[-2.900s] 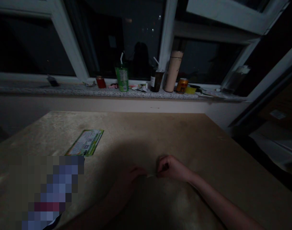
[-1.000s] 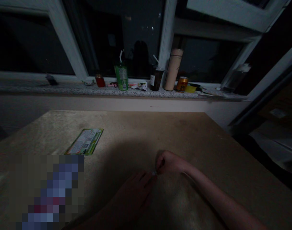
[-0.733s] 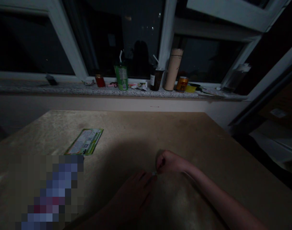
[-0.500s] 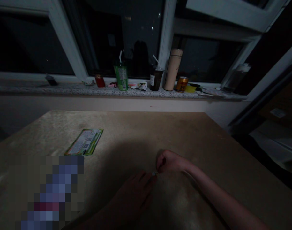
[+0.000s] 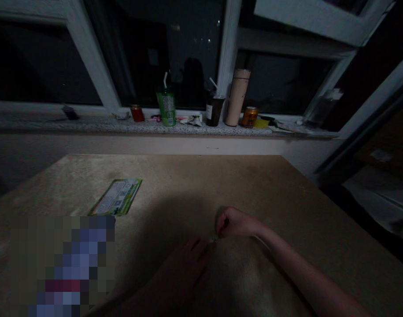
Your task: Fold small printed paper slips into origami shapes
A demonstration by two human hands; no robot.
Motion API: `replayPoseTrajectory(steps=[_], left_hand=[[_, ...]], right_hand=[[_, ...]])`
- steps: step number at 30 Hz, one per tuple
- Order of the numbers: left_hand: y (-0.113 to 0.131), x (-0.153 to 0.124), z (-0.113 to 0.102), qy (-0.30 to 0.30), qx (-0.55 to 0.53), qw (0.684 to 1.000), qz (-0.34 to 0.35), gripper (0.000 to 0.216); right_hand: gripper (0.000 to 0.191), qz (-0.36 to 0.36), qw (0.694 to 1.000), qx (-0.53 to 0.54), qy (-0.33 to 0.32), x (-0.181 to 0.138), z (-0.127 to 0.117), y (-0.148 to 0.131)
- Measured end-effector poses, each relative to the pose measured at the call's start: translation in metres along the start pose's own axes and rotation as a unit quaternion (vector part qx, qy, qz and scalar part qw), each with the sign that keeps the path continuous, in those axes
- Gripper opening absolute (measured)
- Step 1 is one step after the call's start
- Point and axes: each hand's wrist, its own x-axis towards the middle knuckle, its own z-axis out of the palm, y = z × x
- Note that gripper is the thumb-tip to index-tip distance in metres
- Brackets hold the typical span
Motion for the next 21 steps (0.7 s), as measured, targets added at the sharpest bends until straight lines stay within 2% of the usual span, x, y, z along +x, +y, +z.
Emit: replayPoseTrajectory(steps=[6, 11, 17, 21], left_hand=[[-0.001, -0.001, 0.0, 0.009, -0.006, 1.0, -0.001, 0.047], [-0.003, -0.003, -0.001, 0.03, -0.022, 0.999, 0.001, 0.049], [-0.009, -0.006, -0.007, 0.06, -0.121, 0.991, -0.003, 0.047], [-0.019, -0.009, -0.013, 0.041, -0.171, 0.984, -0.008, 0.056]], right_hand=[[0.006, -0.015, 1.0, 0.011, -0.015, -0.004, 0.001, 0.0], [0.016, -0.01, 0.998, -0.027, 0.062, -0.003, 0.008, 0.004], [0.011, -0.01, 0.997, -0.009, 0.082, -0.002, 0.012, 0.003], [0.01, -0.008, 0.993, -0.022, 0.114, -0.001, 0.016, 0.004]])
